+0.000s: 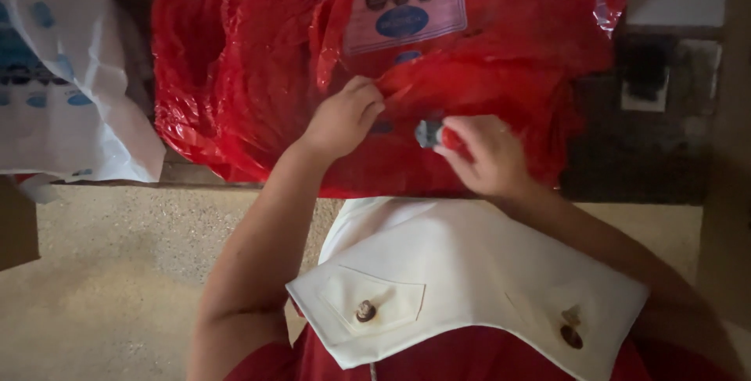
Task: Using a hand stamp to apply markings to a stack of red plastic packaging bags in a repetitive manner.
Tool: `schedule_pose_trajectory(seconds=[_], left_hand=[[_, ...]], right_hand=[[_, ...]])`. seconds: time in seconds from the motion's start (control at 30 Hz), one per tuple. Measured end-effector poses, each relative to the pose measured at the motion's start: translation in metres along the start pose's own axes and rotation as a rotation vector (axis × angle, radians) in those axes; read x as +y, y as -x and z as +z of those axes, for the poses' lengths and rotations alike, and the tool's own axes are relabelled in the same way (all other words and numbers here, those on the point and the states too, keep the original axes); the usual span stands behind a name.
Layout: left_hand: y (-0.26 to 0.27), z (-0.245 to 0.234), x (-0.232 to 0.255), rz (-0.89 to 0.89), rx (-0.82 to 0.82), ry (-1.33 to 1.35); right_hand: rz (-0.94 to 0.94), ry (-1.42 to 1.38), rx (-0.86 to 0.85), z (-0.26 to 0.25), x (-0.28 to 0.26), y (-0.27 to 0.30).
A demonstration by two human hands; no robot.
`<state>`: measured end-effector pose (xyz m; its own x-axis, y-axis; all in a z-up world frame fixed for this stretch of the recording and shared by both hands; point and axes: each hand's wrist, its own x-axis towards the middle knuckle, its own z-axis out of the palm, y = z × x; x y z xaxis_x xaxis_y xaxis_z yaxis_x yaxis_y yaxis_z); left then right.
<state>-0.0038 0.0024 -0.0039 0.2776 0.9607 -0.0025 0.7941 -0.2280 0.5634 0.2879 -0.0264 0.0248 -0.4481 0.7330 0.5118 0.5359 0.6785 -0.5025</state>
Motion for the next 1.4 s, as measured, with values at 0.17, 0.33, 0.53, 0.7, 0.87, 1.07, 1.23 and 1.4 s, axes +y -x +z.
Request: schedule_pose_trajectory(seconds=[0.17,0.33,0.53,0.7,0.87,1.07,1.23,1.4], left_hand=[[0.007,-0.008,0.008,0.061,0.039,-0.064],[0.014,-0.014,0.028,0.027,-0.042,-0.175],[0.008,-0.013,0.028,0.003,-0.008,-0.018],[0.010,-0.019,0.026,-0.066,-0.004,0.123],[0.009,-0.020,0.028,-0.182,-0.015,0.213],[0.006,-0.022,0.032,-0.069,-0.085,0.114],[0.004,-0.032,0.044,-0.116,-0.182,0.053],[0.004,-0.045,0.043,-0.061,-0.308,0.045]], right_hand=[[-0.157,0.133,0.108,0.016,0.000,-0.002],[0.059,-0.109,-0.110,-0.011,0.007,-0.039],[0.534,-0.557,0.045,-0.089,0.019,-0.052],[0.425,-0.543,0.357,-0.144,0.099,-0.012],[0.126,-0.056,0.364,-0.201,0.181,0.016],[0.899,0.210,0.141,-0.197,0.117,-0.028],[0.934,0.227,0.093,-0.183,0.095,-0.039],[0.590,0.203,0.229,-0.177,0.223,0.017]])
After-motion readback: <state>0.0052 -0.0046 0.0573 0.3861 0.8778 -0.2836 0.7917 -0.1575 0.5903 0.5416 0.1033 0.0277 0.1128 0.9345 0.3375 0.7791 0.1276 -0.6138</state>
